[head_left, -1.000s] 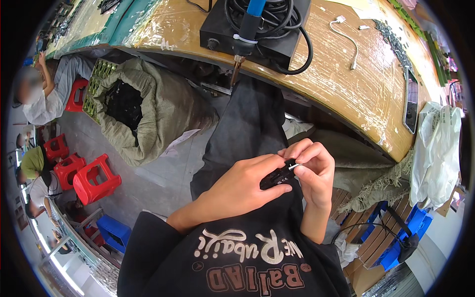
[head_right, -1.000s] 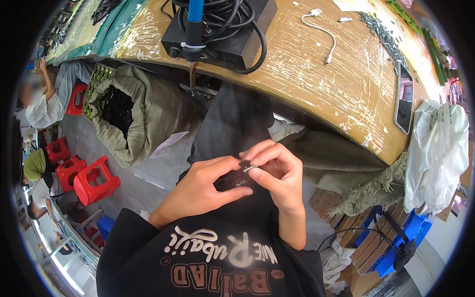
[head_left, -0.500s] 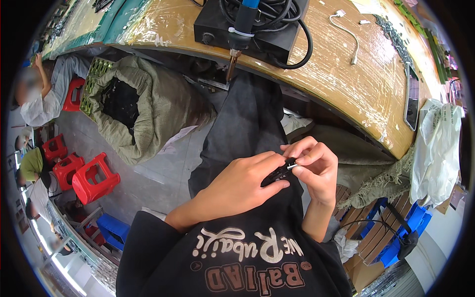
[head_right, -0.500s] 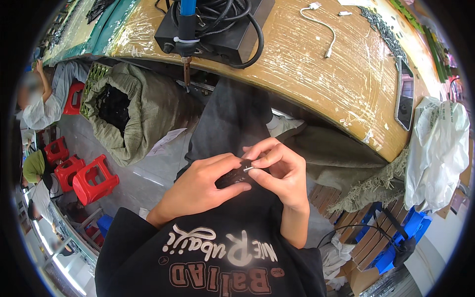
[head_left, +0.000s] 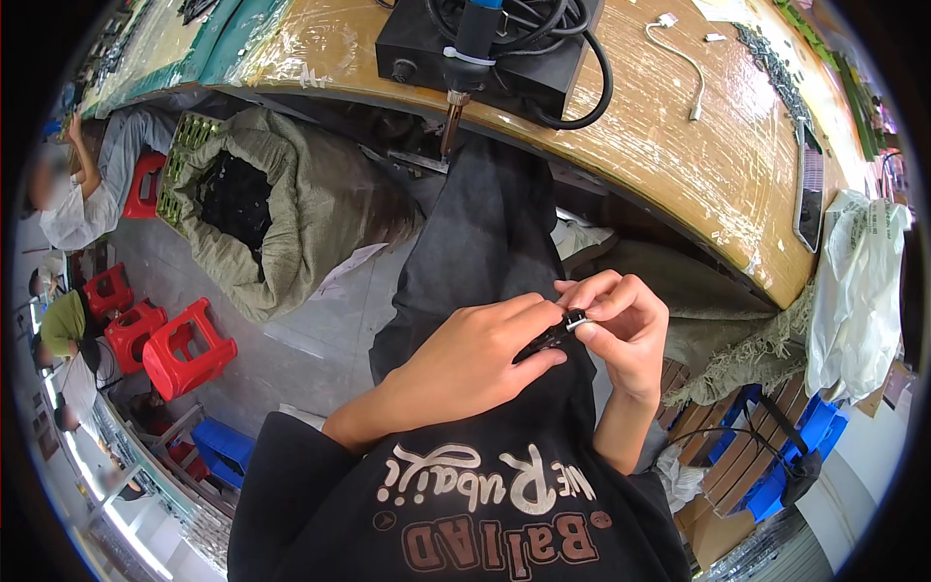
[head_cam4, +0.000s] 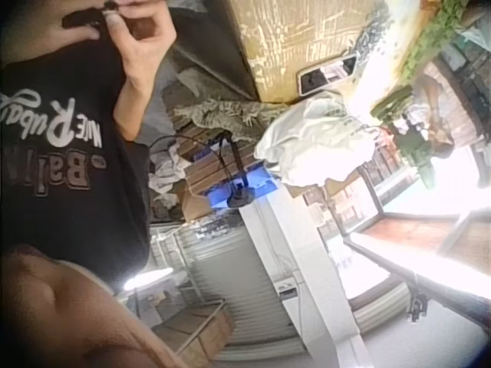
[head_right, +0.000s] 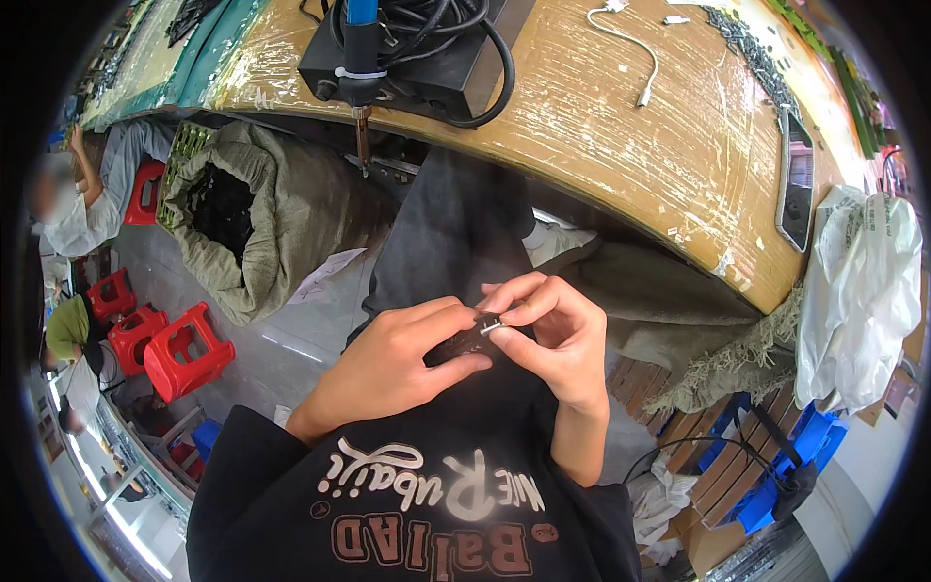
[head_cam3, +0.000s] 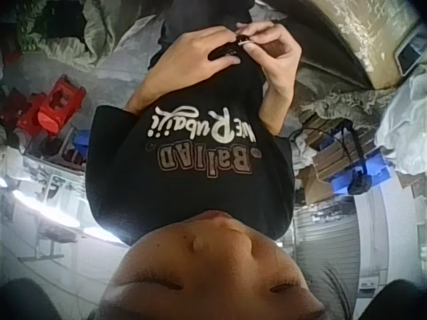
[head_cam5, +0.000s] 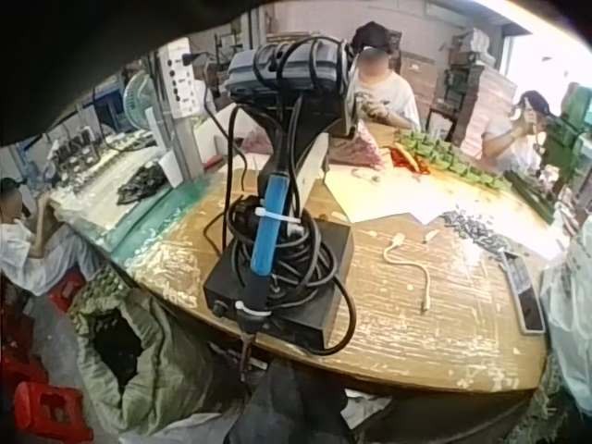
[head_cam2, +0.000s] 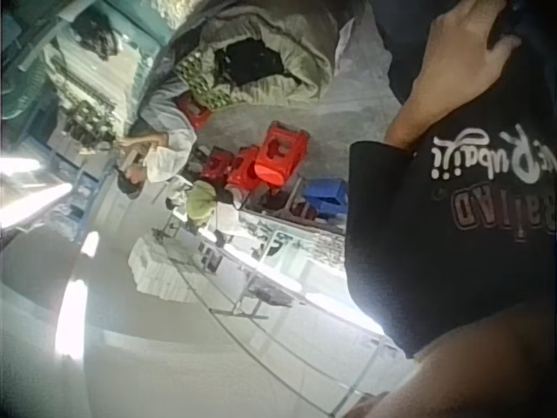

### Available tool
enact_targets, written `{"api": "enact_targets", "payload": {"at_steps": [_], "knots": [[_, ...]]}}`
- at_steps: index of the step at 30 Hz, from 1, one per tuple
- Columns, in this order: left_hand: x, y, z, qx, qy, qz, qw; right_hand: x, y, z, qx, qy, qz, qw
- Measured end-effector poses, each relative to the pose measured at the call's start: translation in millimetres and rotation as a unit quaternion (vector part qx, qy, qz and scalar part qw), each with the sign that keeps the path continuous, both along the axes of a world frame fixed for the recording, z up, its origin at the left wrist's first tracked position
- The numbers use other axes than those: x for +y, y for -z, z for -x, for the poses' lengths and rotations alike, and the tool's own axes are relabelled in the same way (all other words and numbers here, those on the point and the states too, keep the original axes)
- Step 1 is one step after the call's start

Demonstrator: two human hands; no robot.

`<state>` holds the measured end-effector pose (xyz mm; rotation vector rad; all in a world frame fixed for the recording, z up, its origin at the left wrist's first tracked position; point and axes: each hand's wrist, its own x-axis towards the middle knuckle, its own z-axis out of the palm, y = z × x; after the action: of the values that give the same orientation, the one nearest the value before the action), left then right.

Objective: Assembling plastic housing components by inserting parts and securing them.

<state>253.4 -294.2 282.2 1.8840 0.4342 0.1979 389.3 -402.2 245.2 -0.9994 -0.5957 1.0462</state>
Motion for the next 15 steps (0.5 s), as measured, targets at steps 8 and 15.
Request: {"api": "enact_targets", "payload": {"at_steps": [8,15], "knots": [[3.1,-1.0,1.2,0.003,0.018,-0.029,0.999,-2.2,-0.1,0.1,-0.026,0.003,0.009,1.0],[5.1,1.2,1.5,0.014,0.043,-0.032,0.998,-2.5,0.6,2.1,-0.072,0.022,0.021,0.997]]}}
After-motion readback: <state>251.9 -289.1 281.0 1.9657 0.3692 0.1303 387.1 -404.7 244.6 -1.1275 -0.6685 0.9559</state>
